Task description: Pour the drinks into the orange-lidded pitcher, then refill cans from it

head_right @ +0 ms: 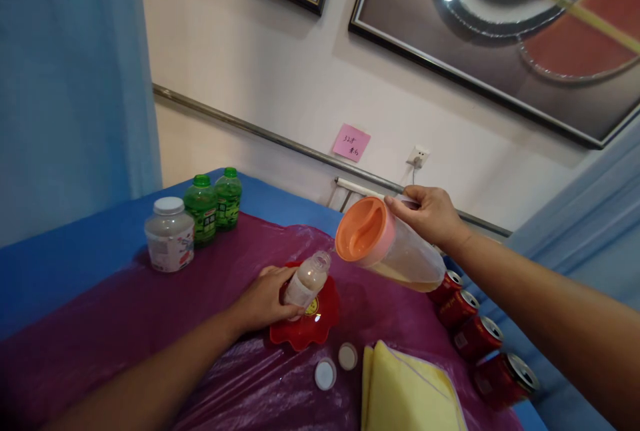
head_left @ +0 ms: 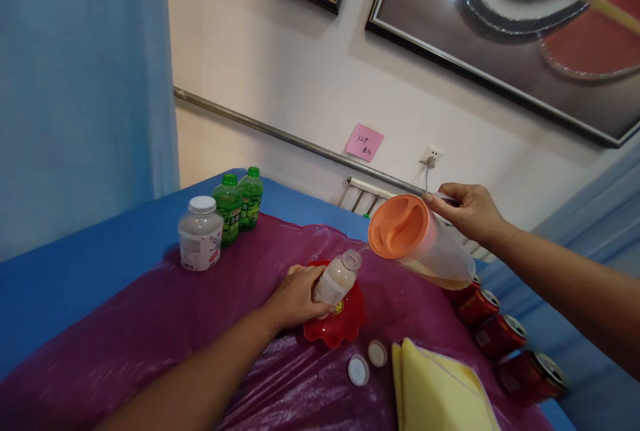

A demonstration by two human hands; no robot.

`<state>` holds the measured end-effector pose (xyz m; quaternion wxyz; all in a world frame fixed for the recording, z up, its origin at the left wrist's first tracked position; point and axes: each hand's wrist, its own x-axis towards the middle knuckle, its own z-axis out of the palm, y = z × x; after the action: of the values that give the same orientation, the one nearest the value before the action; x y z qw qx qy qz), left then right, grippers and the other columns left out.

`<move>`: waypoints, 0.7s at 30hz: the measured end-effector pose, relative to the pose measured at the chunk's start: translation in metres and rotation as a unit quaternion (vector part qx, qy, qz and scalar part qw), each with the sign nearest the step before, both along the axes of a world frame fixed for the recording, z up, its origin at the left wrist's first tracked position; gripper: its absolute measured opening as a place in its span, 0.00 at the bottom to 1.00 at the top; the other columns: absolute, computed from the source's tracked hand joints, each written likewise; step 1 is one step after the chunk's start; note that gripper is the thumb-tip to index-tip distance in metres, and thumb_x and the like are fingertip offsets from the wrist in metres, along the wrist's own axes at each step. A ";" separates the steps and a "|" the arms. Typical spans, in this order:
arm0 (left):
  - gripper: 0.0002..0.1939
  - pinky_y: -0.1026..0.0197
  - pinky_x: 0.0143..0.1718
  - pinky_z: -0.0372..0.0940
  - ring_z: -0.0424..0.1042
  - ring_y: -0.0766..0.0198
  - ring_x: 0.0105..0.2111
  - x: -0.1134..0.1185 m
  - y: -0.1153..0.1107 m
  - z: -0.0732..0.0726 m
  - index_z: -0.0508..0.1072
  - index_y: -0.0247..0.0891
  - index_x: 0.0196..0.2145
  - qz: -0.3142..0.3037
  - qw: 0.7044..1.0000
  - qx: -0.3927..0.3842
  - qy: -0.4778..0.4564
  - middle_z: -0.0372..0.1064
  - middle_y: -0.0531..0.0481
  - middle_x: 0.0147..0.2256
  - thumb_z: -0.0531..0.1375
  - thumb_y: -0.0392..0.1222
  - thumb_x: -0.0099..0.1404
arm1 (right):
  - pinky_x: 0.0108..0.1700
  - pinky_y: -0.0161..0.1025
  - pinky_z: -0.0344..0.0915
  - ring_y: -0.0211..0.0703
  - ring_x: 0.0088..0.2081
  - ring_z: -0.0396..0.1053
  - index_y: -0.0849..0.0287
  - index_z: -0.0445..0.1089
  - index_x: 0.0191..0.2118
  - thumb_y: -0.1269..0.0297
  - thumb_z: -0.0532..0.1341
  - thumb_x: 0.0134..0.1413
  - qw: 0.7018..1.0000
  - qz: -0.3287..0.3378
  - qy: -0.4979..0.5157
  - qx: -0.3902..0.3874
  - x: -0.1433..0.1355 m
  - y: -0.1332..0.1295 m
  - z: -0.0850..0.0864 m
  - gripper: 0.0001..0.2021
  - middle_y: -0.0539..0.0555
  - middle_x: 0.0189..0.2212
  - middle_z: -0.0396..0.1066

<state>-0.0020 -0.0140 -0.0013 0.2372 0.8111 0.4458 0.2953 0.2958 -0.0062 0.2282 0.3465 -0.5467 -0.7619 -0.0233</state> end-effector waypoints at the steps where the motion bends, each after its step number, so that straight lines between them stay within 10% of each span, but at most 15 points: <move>1: 0.32 0.49 0.55 0.59 0.74 0.46 0.49 0.000 0.000 0.000 0.75 0.44 0.53 -0.001 1.000 0.002 0.000 0.78 0.47 0.49 0.71 0.56 0.51 | 0.23 0.37 0.43 0.35 0.22 0.46 0.54 0.52 0.17 0.42 0.63 0.51 1.000 0.000 0.000 0.000 0.000 0.000 0.000 0.27 0.46 0.18 0.45; 21: 0.33 0.49 0.55 0.58 0.74 0.47 0.49 0.000 0.000 -0.001 0.74 0.44 0.54 -0.004 1.000 0.002 -0.003 0.78 0.48 0.49 0.71 0.57 0.52 | 0.23 0.37 0.42 0.34 0.22 0.45 0.54 0.51 0.17 0.42 0.63 0.51 1.000 0.000 0.001 0.002 0.000 -0.002 0.000 0.27 0.45 0.17 0.44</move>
<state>-0.0019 -0.0142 -0.0026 0.2375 0.8125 0.4415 0.2976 0.2957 -0.0079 0.2281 0.3481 -0.5460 -0.7617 -0.0240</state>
